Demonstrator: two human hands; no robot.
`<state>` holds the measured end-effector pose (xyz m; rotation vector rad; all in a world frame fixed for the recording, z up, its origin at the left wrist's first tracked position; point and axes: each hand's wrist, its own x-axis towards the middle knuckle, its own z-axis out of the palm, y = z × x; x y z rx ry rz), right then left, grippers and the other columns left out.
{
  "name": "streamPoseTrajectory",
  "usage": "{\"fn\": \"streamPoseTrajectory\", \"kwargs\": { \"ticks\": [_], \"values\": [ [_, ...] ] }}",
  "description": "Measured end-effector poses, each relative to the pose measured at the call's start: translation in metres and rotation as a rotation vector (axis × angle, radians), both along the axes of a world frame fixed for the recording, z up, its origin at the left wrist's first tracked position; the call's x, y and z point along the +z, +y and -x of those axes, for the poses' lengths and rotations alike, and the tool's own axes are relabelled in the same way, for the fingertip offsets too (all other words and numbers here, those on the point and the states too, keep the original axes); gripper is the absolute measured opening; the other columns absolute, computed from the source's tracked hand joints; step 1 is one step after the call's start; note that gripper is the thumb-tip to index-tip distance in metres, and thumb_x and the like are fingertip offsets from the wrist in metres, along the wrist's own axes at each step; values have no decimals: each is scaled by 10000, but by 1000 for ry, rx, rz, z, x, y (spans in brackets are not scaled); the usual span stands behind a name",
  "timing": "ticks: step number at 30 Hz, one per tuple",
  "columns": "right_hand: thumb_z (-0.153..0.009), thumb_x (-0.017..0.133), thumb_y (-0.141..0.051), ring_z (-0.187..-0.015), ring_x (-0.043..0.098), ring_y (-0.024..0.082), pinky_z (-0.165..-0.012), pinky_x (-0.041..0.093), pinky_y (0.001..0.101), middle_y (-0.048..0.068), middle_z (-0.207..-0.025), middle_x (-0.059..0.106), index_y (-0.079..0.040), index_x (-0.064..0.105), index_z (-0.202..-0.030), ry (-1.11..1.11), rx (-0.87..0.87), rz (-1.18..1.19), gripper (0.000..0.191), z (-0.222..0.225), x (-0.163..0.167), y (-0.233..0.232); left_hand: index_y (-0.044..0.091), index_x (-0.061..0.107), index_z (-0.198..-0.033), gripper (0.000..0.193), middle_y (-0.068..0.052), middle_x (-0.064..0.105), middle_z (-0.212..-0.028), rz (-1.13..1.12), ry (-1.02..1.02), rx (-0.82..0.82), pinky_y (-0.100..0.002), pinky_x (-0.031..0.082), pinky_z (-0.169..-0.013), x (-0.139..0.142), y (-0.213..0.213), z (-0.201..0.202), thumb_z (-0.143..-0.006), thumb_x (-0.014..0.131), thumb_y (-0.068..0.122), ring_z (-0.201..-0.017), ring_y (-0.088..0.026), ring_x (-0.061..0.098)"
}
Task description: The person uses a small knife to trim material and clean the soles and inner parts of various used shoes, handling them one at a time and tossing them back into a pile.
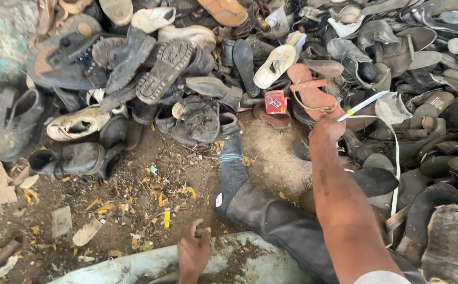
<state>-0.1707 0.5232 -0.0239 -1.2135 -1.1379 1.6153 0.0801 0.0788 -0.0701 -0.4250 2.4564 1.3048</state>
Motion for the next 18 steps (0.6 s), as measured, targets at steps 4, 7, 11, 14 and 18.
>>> {"fn": "streamPoseTrajectory", "kwargs": {
  "ticks": [4, 7, 11, 14, 18],
  "values": [
    [-935, 729, 31, -801, 574, 231, -732, 473, 392, 136, -919, 659, 27, 640, -1142, 112, 136, -398, 226, -38, -20, -27, 27, 691, -1233, 417, -125, 771, -696, -42, 121, 34, -371, 566, -608, 1, 0, 3, -883, 671, 251, -576, -208, 706],
    [-921, 715, 25, -811, 614, 223, -719, 506, 372, 127, -952, 679, 2, 648, -1096, 141, 272, -539, 189, -102, -35, -88, 38, 706, -1201, 393, -103, 771, -730, -87, 32, 58, -380, 587, -592, -1, 2, 6, -898, 667, 285, -597, -201, 721],
    [-902, 696, 16, -824, 667, 212, -701, 551, 347, 116, -995, 706, -31, 660, -1034, 137, 613, -703, 144, -178, -31, -192, -26, 743, -1128, 429, -144, 735, -762, -453, -37, 118, -417, 551, -524, 11, 2, 7, -986, 608, 356, -594, -262, 663],
    [-889, 682, 9, -833, 707, 204, -687, 584, 328, 108, -1027, 727, -56, 668, -988, 213, 881, -914, 119, -210, -8, -252, 14, 692, -1152, 506, -136, 768, -940, -934, -101, 347, -403, 573, -575, 31, -7, 6, -995, 500, 454, -708, -281, 717],
    [-901, 761, -93, -861, 707, 231, -757, 577, 359, 51, -958, 702, -86, 651, -989, 202, 1233, -1324, 141, -264, 16, -301, 147, 695, -1260, 763, -224, 766, -1123, -1351, -179, 364, -449, 634, -695, 48, -26, 6, -836, 433, 725, -834, -322, 733]
  ]
}}
